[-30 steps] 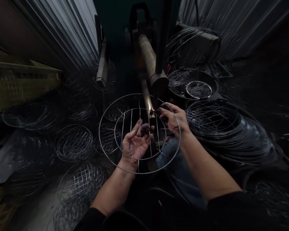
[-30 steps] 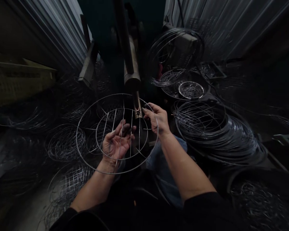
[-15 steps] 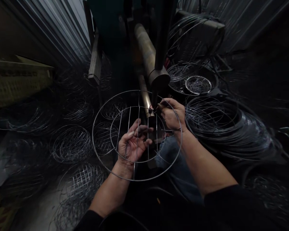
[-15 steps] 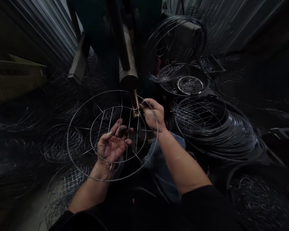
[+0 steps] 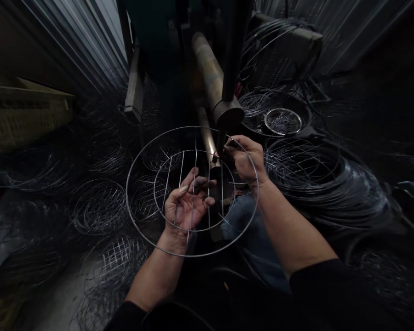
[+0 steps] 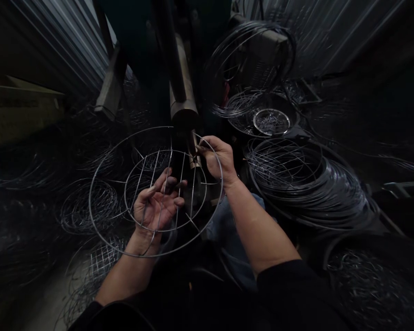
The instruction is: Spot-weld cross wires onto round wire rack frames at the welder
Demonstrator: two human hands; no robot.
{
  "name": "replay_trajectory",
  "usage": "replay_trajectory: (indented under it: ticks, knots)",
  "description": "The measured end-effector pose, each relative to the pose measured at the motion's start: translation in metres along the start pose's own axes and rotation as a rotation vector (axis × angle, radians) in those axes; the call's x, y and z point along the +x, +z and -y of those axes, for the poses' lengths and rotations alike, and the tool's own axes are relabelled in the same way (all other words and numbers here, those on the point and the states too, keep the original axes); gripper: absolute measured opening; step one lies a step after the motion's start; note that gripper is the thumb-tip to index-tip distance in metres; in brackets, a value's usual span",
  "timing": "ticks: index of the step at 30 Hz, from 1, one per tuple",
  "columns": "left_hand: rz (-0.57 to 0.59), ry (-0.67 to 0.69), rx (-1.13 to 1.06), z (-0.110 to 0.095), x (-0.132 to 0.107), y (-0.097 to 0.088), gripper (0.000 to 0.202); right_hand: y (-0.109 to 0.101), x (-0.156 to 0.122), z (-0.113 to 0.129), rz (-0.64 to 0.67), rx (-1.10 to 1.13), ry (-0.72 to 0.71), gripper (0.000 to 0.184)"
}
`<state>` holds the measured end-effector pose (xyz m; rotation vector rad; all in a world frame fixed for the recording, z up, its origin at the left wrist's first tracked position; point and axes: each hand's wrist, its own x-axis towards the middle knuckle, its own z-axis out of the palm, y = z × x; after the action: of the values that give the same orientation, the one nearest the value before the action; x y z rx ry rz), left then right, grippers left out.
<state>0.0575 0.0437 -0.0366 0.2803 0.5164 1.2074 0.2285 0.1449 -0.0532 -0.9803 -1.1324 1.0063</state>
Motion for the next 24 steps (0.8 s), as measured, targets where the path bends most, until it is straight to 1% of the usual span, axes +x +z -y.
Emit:
replay_trajectory:
  ticks: [2,8,12,15,17,19,22,23,24]
  knots:
    - [-0.009,0.008,0.014,0.0,0.002,0.0,0.047,0.0,0.002,-0.001,0.003,0.003,-0.017,0.018]
    - [-0.02,0.034,0.014,0.0,0.008,0.0,0.051,-0.001,0.012,-0.005,0.007,-0.013,0.02,0.026]
    - [-0.008,0.033,-0.011,0.0,0.01,-0.001,0.046,0.002,0.016,-0.008,0.01,0.033,0.015,0.025]
    - [-0.033,0.035,-0.004,0.001,0.01,0.0,0.045,0.003,0.013,-0.005,-0.019,0.031,0.056,0.02]
    - [-0.059,0.042,0.01,0.0,0.009,0.002,0.047,-0.004,0.004,0.001,-0.052,0.035,0.092,0.017]
    - [-0.051,0.033,0.011,-0.001,0.008,0.003,0.048,-0.018,-0.013,0.01,-0.04,0.076,0.132,0.024]
    - [0.017,-0.06,0.01,-0.003,0.007,0.003,0.055,-0.041,-0.046,0.022,0.079,0.153,0.251,0.037]
    - [0.038,-0.097,0.023,-0.003,0.006,0.003,0.057,-0.046,-0.056,0.026,0.082,0.172,0.278,0.037]
    - [0.054,-0.123,0.043,-0.003,0.006,0.003,0.059,-0.047,-0.064,0.028,0.05,0.186,0.287,0.035]
